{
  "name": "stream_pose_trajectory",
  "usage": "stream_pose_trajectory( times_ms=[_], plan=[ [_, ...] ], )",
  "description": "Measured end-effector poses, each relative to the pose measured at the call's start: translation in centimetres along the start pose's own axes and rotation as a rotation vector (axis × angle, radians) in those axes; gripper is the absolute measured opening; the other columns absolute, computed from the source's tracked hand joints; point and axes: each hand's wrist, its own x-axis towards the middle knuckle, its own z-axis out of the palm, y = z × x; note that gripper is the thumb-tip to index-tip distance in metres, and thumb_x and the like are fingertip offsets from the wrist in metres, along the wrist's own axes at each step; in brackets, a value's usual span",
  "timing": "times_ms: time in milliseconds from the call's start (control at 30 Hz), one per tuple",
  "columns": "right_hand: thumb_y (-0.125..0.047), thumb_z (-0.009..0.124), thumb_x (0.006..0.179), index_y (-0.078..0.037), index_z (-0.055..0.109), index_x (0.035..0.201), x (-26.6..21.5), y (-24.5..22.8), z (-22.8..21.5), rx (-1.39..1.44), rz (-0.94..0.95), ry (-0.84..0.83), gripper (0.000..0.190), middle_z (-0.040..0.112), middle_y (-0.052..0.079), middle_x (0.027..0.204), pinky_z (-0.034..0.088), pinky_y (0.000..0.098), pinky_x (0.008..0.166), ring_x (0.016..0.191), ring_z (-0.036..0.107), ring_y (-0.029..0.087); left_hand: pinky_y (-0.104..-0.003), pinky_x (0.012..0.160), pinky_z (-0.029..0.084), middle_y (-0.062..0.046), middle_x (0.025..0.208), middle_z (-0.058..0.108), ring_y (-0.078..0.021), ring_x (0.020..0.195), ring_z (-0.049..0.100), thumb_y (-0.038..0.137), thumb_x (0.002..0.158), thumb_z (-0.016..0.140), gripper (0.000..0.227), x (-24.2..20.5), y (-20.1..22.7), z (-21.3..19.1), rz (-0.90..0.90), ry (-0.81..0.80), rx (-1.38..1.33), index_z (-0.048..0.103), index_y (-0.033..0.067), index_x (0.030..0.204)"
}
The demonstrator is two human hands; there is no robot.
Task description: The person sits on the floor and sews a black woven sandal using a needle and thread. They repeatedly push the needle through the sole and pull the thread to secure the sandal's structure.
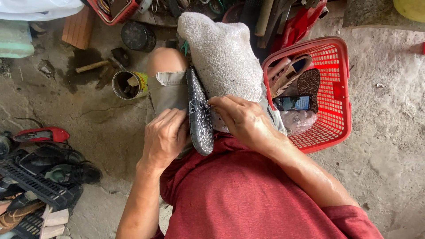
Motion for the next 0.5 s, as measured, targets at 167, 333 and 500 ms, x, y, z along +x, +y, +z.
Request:
stream_pose_trajectory(
  times_ms=[167,333,500],
  plan=[
    [-0.004,0.055,0.103,-0.009,0.065,0.125,0.0,0.0,0.8,-0.036,0.016,-0.07,0.024,0.075,0.017,0.093,0.065,0.0458,0.074,0.083,0.078,0.034,-0.035,0.056,0.05,-0.003,0.068,0.05,-0.0266,0.066,0.06,-0.001,0.092,0.062,0.017,0.2,0.0,0.1,0.036,0.018,0.071,0.059,0.0136,0.086],
    [-0.004,0.053,0.104,-0.007,0.062,0.129,-0.1,-1.2,-0.1,-0.061,0.026,-0.098,0.027,0.077,0.022,0.101,0.065,0.0489,0.078,0.09,0.078,0.038,-0.036,0.054,0.05,-0.003,0.069,0.052,-0.026,0.064,0.059,-0.004,0.094,0.059,0.017,0.0,-0.1,-0.1,-0.018,0.001,0.002,0.06,0.0118,0.088],
    [-0.001,0.062,0.1,-0.002,0.062,0.132,0.5,-2.0,-1.0,-0.034,-0.034,0.045,0.032,0.077,0.019,0.088,0.065,0.0457,0.067,0.075,0.077,0.035,-0.044,0.058,0.052,-0.01,0.071,0.056,-0.0363,0.07,0.064,0.007,0.094,0.069,0.009,-0.5,-0.8,-0.3,-0.075,-0.072,-0.183,0.061,0.009,0.089]
  ],
)
